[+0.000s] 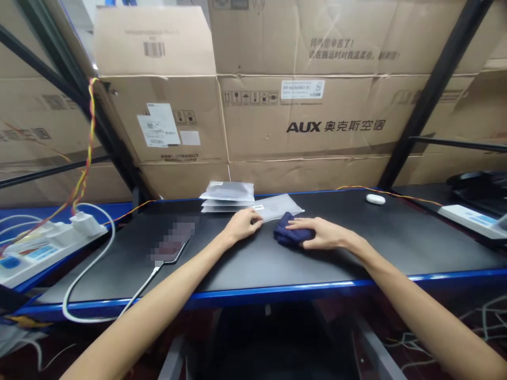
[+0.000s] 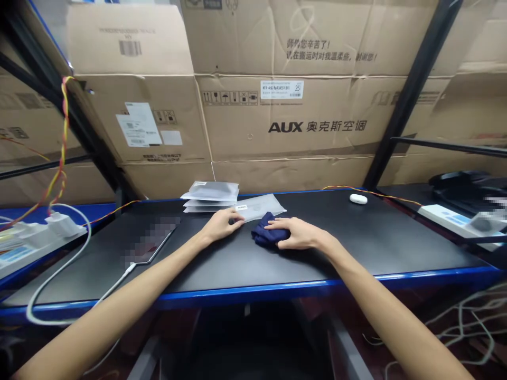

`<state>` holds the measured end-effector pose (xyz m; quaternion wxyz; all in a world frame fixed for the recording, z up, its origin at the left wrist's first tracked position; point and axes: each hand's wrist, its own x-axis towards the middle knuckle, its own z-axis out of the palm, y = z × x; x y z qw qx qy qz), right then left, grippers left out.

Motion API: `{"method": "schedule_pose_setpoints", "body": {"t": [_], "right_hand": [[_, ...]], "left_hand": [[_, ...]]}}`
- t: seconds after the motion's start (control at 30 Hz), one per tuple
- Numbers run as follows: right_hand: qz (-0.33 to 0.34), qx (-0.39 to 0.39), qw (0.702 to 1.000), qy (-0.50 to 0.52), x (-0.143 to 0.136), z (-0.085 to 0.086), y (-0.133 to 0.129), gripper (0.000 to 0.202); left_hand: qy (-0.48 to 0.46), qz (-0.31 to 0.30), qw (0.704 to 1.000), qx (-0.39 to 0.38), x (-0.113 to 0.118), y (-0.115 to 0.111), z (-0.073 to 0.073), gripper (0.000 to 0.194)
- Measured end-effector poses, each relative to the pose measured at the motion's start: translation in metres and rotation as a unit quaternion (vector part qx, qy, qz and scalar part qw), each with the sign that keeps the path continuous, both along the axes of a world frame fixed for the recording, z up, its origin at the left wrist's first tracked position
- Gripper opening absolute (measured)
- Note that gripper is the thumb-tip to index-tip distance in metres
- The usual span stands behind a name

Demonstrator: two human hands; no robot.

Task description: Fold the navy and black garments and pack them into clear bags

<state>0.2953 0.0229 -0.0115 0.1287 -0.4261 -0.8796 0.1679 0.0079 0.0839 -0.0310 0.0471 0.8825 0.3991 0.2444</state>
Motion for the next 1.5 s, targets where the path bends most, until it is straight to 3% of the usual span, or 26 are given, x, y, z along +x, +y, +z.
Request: {"method": "schedule_pose_setpoints", "body": {"t": [0.1, 0.3, 0.4, 0.63, 0.97, 1.2, 1.37, 1.5], "right_hand": [[0.008, 0.019, 1.0, 0.022, 0.001, -0.001, 0.001, 0.065], [0.017, 0.032, 0.998, 0.056, -0.004, 0.001, -0.002, 0.059], [0.024, 0.033, 0.997, 0.073, -0.005, 0.0, -0.002, 0.057], [0.029, 0.023, 0.99, 0.135, -0.009, 0.0, -0.006, 0.055], [0.058, 0.092, 0.975, 0.194, -0.012, -0.006, -0.006, 0.054], [0.125, 0.107, 0.978, 0.125, -0.018, -0.022, 0.006, 0.06], [0.109, 0.076, 0.99, 0.056, -0.019, -0.02, 0.009, 0.062], [0.081, 0.052, 0.995, 0.019, -0.025, -0.012, 0.002, 0.061]], "left_hand": [[-0.004, 0.009, 1.0, -0.002, 0.0, 0.0, 0.002, 0.02], [-0.024, 0.106, 0.994, 0.025, 0.002, -0.005, 0.001, 0.009], [-0.051, 0.125, 0.99, 0.05, 0.004, -0.007, 0.0, 0.004], [-0.154, 0.021, 0.988, 0.007, 0.007, -0.003, -0.007, 0.008], [-0.083, -0.034, 0.995, 0.041, 0.006, 0.004, -0.015, 0.028], [-0.111, -0.091, 0.989, 0.032, 0.009, 0.0, -0.014, 0.033], [-0.134, -0.12, 0.984, -0.005, 0.011, -0.004, -0.012, 0.033], [-0.192, -0.088, 0.976, -0.042, 0.012, -0.002, -0.015, 0.03]]}}
